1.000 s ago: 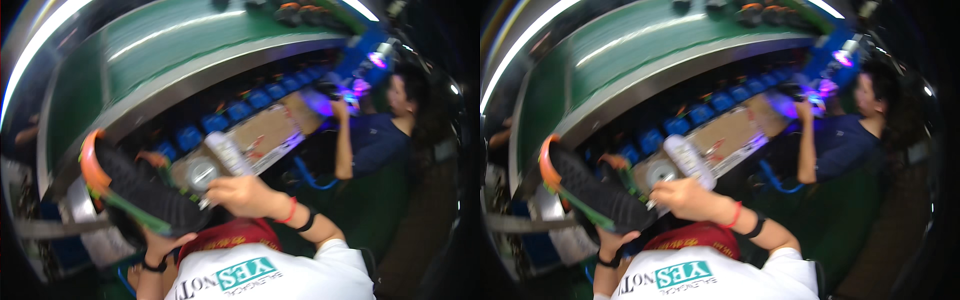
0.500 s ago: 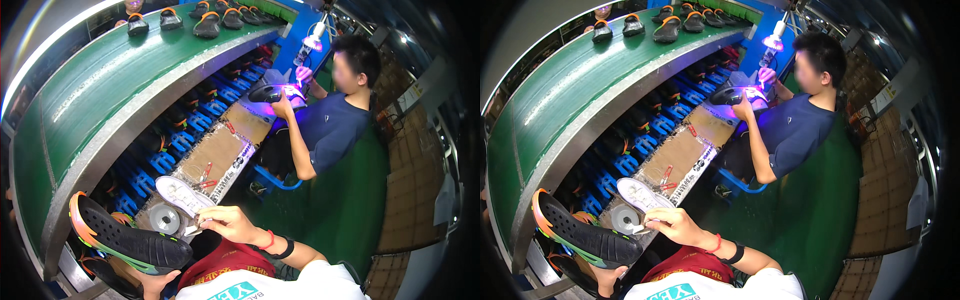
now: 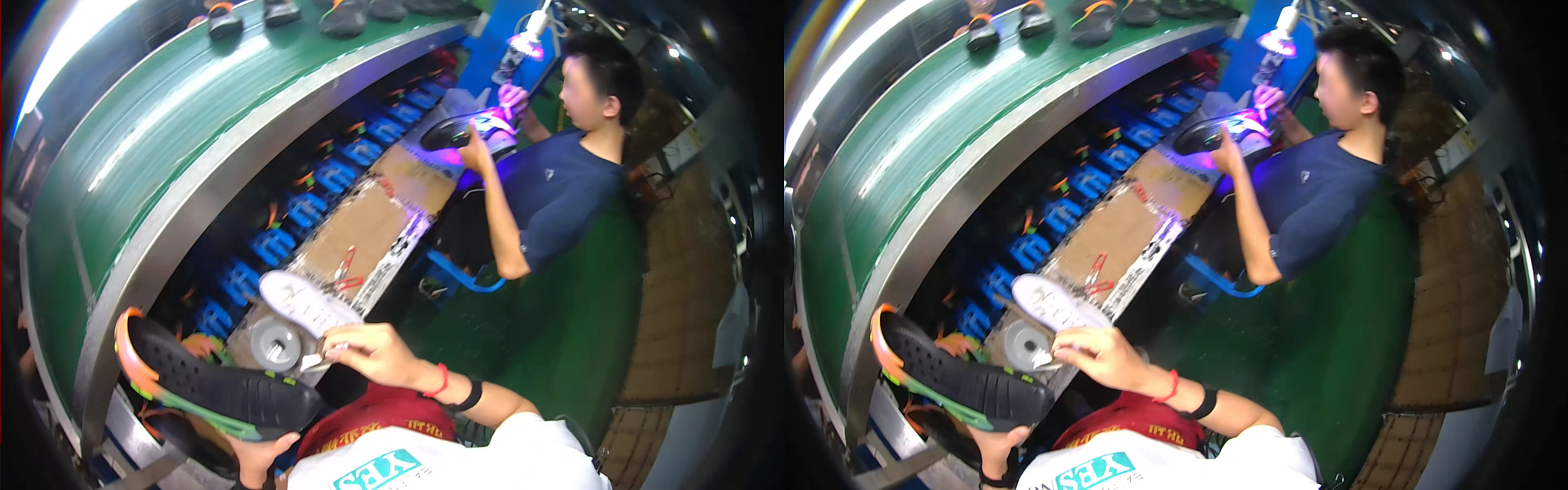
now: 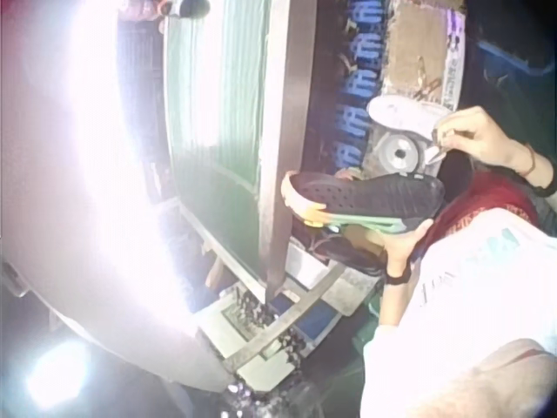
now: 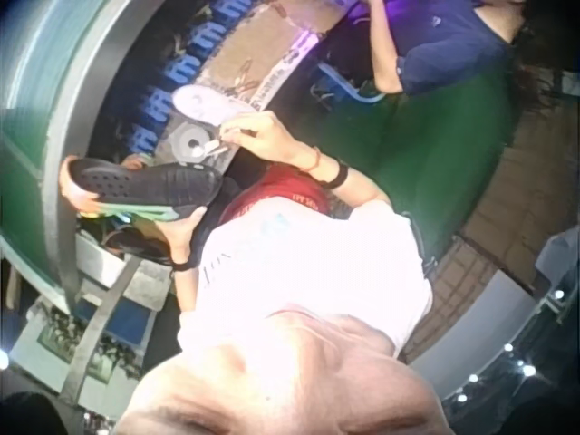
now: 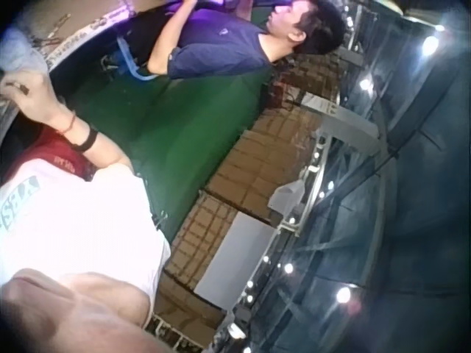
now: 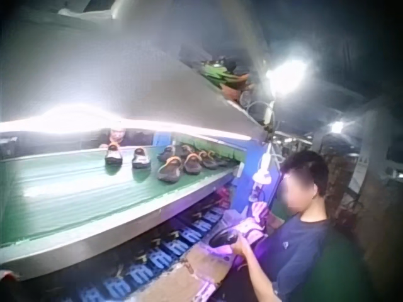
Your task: Applying glue or adhesive to shoe soles and components using a small brush or applicator.
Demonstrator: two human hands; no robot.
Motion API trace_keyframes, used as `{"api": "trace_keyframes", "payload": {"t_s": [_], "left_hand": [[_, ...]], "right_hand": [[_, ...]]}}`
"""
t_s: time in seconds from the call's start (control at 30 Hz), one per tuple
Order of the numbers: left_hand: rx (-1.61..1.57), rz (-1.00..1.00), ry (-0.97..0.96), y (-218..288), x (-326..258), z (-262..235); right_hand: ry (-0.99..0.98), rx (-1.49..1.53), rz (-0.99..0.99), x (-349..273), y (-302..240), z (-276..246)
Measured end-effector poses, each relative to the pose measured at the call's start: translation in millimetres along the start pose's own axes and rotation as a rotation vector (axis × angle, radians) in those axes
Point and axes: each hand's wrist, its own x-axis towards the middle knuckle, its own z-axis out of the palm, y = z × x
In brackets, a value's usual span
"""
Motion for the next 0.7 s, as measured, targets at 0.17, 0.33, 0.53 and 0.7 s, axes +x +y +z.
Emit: {"api": "trace_keyframes", "payload": {"t_s": [0.17, 0.33, 0.53, 0.7], "left_hand": [[0.033, 0.129, -0.122, 2, 12, -6], [-0.098, 0.164, -0.042, 10, 12, 5], [0.053, 0.180, -0.110, 18, 3, -11], [-0.001, 0.131, -0.138, 26, -6, -14]], "right_hand": [[-0.003, -0.085, -0.049, 10, -22, -6], [-0.150, -0.229, -0.223, 21, -45, -3], [-0.256, -0.388, -0.443, 22, -51, 21], [-0.214, -0.483, -0.520, 27, -58, 36]]}}
